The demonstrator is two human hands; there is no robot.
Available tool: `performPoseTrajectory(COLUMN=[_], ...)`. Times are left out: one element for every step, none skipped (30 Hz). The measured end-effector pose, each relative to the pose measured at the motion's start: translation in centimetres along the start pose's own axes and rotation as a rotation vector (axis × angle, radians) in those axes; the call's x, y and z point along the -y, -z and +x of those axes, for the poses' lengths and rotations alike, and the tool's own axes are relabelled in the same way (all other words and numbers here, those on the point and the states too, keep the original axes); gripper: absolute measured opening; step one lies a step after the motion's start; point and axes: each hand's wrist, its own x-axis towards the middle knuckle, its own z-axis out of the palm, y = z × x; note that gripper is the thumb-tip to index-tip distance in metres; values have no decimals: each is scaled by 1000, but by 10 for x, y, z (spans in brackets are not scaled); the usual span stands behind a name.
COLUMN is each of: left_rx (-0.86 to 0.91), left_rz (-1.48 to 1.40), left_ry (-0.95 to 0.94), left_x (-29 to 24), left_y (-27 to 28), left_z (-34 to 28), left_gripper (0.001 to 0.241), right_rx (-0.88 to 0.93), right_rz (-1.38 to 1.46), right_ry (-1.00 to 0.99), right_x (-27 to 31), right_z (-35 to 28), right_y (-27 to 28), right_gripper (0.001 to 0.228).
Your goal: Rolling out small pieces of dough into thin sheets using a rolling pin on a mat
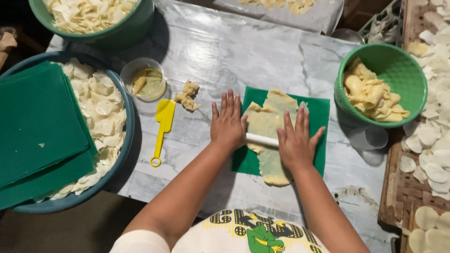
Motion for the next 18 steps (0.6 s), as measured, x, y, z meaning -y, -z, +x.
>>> performPoseTrajectory(left_rx=[8, 11, 0, -5, -11, -18, -23, -110, -193, -193, -197, -201, -209, -189, -160, -159, -201, -244], left_rz=[0, 6, 12, 12, 12, 11, 11, 21, 32, 32, 43, 54, 55, 44, 33, 34, 51, 69], left_ry=[-3, 3, 11, 10, -5, -21, -24, -73, -114, -109, -118, -127, -128, -117, -104, -103, -98, -93], left_x=[-1, -1, -1, -1, -1, -2, 1, 4, 9, 12, 15, 17, 17, 17, 16, 17, 18, 18], left_y=[-1, -1, 1, 3, 4, 4, -4, -11, -20, -27, -33, -39, -37, -36, -36, -36, -38, -39], left_z=[1, 1, 6, 2, -5, -12, -23, -33, -48, -55, -63, -72, -68, -65, -69, -55, -42, -30], left_gripper=[69, 70, 70, 70, 68, 67, 67, 67, 67, 67, 67, 66, 66, 65, 64, 64, 64, 64], right_rx=[6, -30, -76, -80, -92, -105, -110, -90, -61, -59, -42, -26, -33, -76, -110, -108, -49, 10], right_rz=[1, -27, -56, -56, -64, -72, -74, -84, -91, -89, -66, -44, -45, -62, -76, -75, -81, -86], right_ry=[-7, -22, -29, -28, -15, -2, -2, 7, 21, 25, 34, 43, 46, 77, 104, 104, 67, 30], right_x=[1, 1, 2, 4, 6, 9, 8, 9, 11, 12, 13, 14, 13, 12, 12, 11, 10, 9], right_z=[0, 1, 8, 5, -4, -12, -24, -36, -52, -62, -72, -83, -78, -74, -76, -62, -50, -38], right_y=[-5, -10, -14, -11, -9, -7, -8, -10, -13, -13, -12, -12, -13, -14, -16, -15, -15, -14], right_gripper=[60, 60, 61, 61, 61, 62, 62, 64, 66, 66, 68, 71, 71, 71, 71, 71, 72, 74])
